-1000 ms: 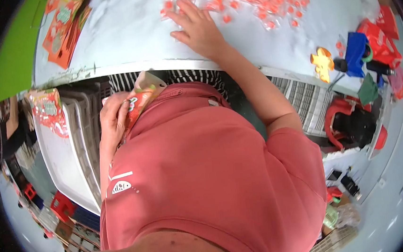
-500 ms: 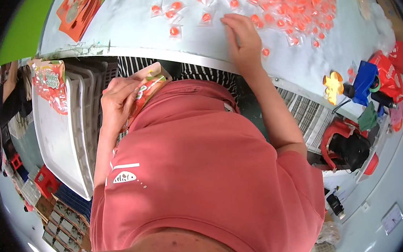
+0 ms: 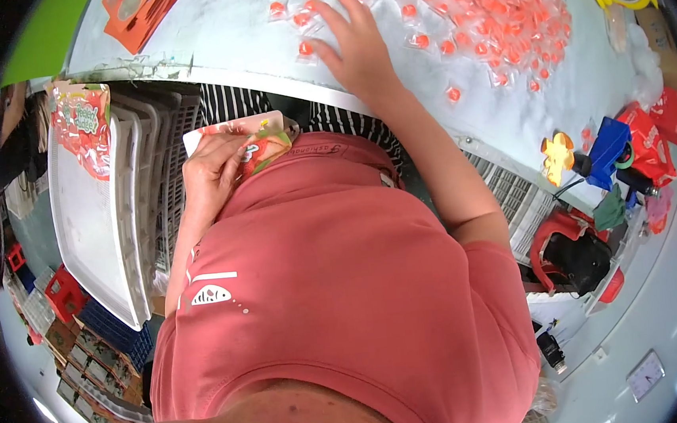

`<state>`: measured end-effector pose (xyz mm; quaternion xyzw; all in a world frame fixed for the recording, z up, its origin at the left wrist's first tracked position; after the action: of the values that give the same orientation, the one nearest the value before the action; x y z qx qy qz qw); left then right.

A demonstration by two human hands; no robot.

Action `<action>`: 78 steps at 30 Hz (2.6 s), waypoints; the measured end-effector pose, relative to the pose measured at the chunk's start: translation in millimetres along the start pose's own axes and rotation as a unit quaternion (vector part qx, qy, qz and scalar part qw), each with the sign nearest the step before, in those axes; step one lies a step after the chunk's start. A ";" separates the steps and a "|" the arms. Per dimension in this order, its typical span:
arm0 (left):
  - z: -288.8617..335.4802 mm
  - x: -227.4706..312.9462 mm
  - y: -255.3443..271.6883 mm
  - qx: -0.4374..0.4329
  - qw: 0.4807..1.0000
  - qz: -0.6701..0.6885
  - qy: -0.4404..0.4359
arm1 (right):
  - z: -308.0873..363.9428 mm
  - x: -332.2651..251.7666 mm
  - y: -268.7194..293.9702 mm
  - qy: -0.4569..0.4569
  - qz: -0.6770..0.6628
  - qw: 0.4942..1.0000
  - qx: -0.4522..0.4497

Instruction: Packing individual pink candies into plastic bags at a workbench.

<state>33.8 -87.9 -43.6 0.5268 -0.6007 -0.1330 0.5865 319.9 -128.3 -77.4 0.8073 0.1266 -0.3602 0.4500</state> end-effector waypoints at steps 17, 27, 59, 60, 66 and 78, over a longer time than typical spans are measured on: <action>9.4 0.6 -4.4 0.035 0.999 -0.001 0.032 | -63.9 7.0 -62.9 -0.069 -0.269 0.960 -0.026; 5.9 -1.4 -5.7 0.026 0.999 0.020 0.020 | -56.1 4.7 -69.5 0.021 -0.121 0.991 0.043; 9.7 -1.2 -7.3 0.028 0.999 0.017 0.033 | -84.9 -5.1 -38.5 0.033 -0.002 0.994 -0.102; 7.8 -2.4 -8.7 0.024 0.999 0.020 0.022 | -76.7 -10.6 -39.8 0.032 -0.001 0.994 -0.100; 5.8 -0.5 -6.9 0.011 1.000 0.009 0.012 | -56.1 -31.9 -81.6 0.086 0.022 0.992 -0.093; 14.0 3.2 -4.2 0.024 0.999 0.009 0.032 | -96.5 -49.2 -120.5 0.075 -0.044 0.992 -0.090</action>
<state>24.7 -98.5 -49.0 0.5397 -0.5892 -0.0960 0.5936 266.5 24.4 -87.3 0.7818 0.2271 -0.3052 0.4941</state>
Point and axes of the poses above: each hand's wrist, its own z-axis away from the middle knuckle, its own y-axis out of the back of the hand, x = y × z, the point moved 2 cm from there along -z, towards the middle knuckle, and after that the axes turned 15 degrees about -y, right-handed, at the moved point
